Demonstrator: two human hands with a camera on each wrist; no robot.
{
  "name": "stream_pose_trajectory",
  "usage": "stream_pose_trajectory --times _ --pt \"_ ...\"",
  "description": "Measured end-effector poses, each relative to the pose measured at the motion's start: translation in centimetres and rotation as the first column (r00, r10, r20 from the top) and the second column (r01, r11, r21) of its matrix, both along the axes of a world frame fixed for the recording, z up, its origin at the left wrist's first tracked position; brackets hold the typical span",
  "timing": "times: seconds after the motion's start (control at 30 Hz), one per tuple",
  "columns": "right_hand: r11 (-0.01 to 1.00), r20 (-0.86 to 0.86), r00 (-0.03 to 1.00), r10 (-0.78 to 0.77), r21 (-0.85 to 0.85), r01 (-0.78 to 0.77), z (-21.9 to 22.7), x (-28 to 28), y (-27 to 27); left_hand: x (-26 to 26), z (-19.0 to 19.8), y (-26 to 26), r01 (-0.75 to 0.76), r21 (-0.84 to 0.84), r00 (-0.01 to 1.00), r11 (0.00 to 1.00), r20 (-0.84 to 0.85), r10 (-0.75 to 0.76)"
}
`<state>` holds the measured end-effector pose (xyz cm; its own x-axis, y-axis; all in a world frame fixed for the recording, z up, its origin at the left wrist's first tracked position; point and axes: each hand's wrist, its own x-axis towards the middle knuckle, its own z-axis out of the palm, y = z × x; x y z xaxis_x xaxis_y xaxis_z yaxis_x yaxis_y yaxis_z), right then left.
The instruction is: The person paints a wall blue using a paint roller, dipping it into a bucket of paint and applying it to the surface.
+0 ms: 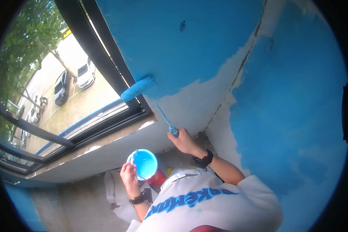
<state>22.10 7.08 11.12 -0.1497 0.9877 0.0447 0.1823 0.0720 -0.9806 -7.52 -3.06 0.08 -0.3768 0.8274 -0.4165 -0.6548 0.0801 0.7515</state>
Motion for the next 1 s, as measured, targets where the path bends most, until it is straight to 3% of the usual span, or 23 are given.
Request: stream_pose_trajectory --times 0.1,0.27,0.47,0.73,1.0 --pt "0.993 -0.051 0.998 0.046 -0.104 -0.051 -1.7 -0.6 0.3 0.4 0.7 0.1 -0.006 -0.014 1.000 1.000 -0.016 0.006" --pt "0.998 -0.017 1.000 -0.018 -0.060 0.017 -4.4 -1.2 -0.4 0.4 0.4 0.0 -0.013 -0.015 1.000 1.000 -0.012 0.013" --pt "1.000 -0.077 0.997 0.004 -0.017 -0.005 -1.3 -1.1 1.2 1.2 1.3 0.8 0.003 -0.055 1.000 0.998 -0.025 -0.004" --pt "0.995 0.041 0.996 -0.085 -0.041 0.086 -4.9 -0.3 -0.4 1.4 1.4 0.9 0.052 -0.054 0.998 0.997 -0.022 -0.053" --pt "0.984 0.026 0.989 -0.148 0.107 0.145 1.4 1.4 -0.1 1.7 1.5 1.4 0.042 -0.048 0.999 0.998 -0.014 -0.043"
